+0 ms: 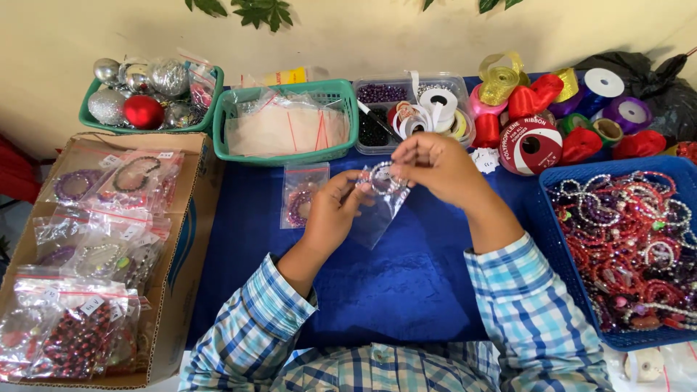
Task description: Packing beaded bracelets into small individual plastic bags.
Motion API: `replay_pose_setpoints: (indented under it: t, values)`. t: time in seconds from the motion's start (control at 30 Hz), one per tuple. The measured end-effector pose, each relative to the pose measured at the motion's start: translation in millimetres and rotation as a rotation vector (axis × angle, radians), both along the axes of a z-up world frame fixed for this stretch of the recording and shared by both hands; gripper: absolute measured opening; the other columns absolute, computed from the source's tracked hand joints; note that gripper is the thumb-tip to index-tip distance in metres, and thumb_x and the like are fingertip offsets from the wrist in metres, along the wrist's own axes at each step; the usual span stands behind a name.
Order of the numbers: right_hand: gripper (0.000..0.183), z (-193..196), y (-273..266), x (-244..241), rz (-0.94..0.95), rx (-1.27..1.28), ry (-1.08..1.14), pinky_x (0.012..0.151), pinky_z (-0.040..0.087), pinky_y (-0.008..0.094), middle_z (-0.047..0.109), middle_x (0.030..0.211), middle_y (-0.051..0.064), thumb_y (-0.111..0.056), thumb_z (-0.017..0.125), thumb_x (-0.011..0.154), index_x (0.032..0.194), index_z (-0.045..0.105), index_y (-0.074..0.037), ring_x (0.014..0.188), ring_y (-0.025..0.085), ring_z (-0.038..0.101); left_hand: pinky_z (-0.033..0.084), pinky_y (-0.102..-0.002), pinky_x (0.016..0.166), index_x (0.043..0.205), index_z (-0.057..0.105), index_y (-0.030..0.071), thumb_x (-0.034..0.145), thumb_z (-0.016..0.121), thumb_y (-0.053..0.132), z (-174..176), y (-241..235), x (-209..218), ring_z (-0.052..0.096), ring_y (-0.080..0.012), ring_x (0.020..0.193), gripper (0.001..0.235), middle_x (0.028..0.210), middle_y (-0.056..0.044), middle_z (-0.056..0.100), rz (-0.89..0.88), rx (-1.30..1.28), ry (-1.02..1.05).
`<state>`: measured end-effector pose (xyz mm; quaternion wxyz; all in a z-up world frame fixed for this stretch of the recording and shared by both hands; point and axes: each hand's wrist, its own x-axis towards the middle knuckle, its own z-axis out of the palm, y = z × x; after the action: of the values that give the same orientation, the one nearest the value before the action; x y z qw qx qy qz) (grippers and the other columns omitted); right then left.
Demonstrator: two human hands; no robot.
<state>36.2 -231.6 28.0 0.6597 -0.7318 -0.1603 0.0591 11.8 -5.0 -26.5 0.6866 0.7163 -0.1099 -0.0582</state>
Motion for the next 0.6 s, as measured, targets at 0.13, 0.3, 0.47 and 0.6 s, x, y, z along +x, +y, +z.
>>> replay_pose_setpoints:
  t: [0.13, 0.3, 0.47, 0.6]
  values:
    - [0.013, -22.5, -1.1, -11.1, -0.047, -0.118, -0.104, 0.07, 0.052, 0.021, 0.069, 0.087, 0.001, -0.007, 0.079, 0.091, 0.1, 0.072, -0.001, 0.079, 0.006, 0.064, 0.053, -0.023, 0.063, 0.122, 0.061, 0.004, 0.102, 0.062, 0.018, -7.4, -2.5, 0.7, 0.074, -0.0112, 0.084, 0.024, 0.1, -0.004, 0.077, -0.074, -0.059, 0.031]
    - [0.012, -44.3, 1.4, -15.3, -0.069, 0.012, -0.01, 0.066, 0.051, 0.019, 0.069, 0.088, -0.003, -0.008, 0.078, 0.091, 0.102, 0.075, -0.003, 0.078, 0.002, 0.063, 0.054, -0.023, 0.065, 0.122, 0.06, 0.005, 0.103, 0.061, 0.019, -15.5, -3.3, 4.5, 0.073, -0.0107, 0.085, 0.024, 0.103, -0.004, 0.077, -0.087, -0.098, 0.05]
    - [0.014, -56.5, 6.6, -19.7, -0.099, -0.048, -0.083, 0.066, 0.049, 0.018, 0.07, 0.09, -0.004, -0.005, 0.075, 0.091, 0.105, 0.074, -0.005, 0.078, 0.002, 0.062, 0.055, -0.024, 0.066, 0.121, 0.061, 0.006, 0.103, 0.062, 0.02, -8.7, -2.4, 2.8, 0.071, -0.0084, 0.089, 0.023, 0.101, -0.004, 0.077, -0.072, -0.055, 0.045]
    - [0.013, -53.9, 7.6, -24.6, -0.105, -0.192, -0.289, 0.062, 0.043, 0.019, 0.068, 0.091, -0.003, -0.002, 0.073, 0.09, 0.102, 0.076, -0.005, 0.071, 0.003, 0.056, 0.056, -0.024, 0.067, 0.119, 0.061, 0.007, 0.102, 0.061, 0.021, -6.7, -4.0, 1.3, 0.072, -0.0076, 0.091, 0.022, 0.1, -0.003, 0.078, -0.07, -0.021, 0.06]
